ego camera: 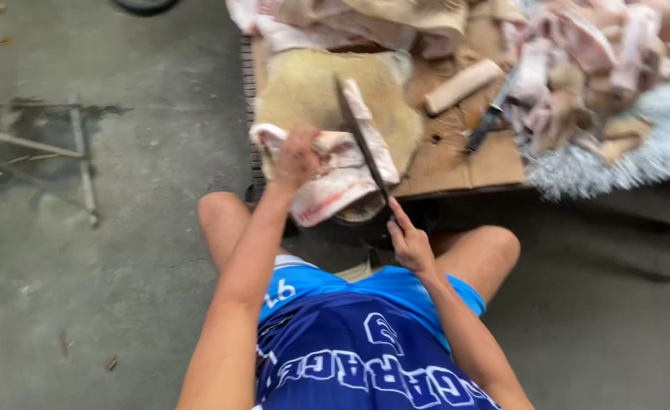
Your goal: The person sits on the ground and uses a large knife to cut sheets of raw meat into strips on a wooden cutting board. The cut pieces are placed on a nearby cloth.
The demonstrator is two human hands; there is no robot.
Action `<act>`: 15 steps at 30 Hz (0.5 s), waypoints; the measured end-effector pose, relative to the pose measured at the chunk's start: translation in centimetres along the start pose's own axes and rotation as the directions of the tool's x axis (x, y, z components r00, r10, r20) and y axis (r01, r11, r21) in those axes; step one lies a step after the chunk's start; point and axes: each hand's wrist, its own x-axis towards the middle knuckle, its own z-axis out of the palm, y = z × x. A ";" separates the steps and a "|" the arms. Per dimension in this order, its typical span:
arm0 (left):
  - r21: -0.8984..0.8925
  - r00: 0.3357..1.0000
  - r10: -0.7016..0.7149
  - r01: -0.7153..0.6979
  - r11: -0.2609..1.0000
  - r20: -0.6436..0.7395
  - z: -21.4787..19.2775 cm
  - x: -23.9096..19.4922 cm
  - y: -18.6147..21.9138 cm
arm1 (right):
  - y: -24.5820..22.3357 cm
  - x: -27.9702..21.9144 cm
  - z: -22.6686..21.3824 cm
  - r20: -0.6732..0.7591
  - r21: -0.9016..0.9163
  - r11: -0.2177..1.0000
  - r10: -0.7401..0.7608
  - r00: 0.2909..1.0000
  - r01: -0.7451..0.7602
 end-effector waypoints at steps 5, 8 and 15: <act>-0.045 0.991 -0.132 0.131 0.990 -0.029 -1.6 -1.0 -0.9 | -4.0 1.0 -1.3 -0.104 0.035 0.999 0.012 0.994 -0.009; -0.121 0.984 -0.179 0.179 0.976 0.013 -1.7 0.9 -1.5 | -6.0 -0.3 -3.0 -0.126 0.311 0.948 -0.034 0.992 0.072; -0.073 0.991 -0.131 0.132 0.989 0.017 -0.5 -0.9 -2.0 | -3.8 -4.5 -0.8 -0.242 -0.059 0.833 -0.546 0.802 0.549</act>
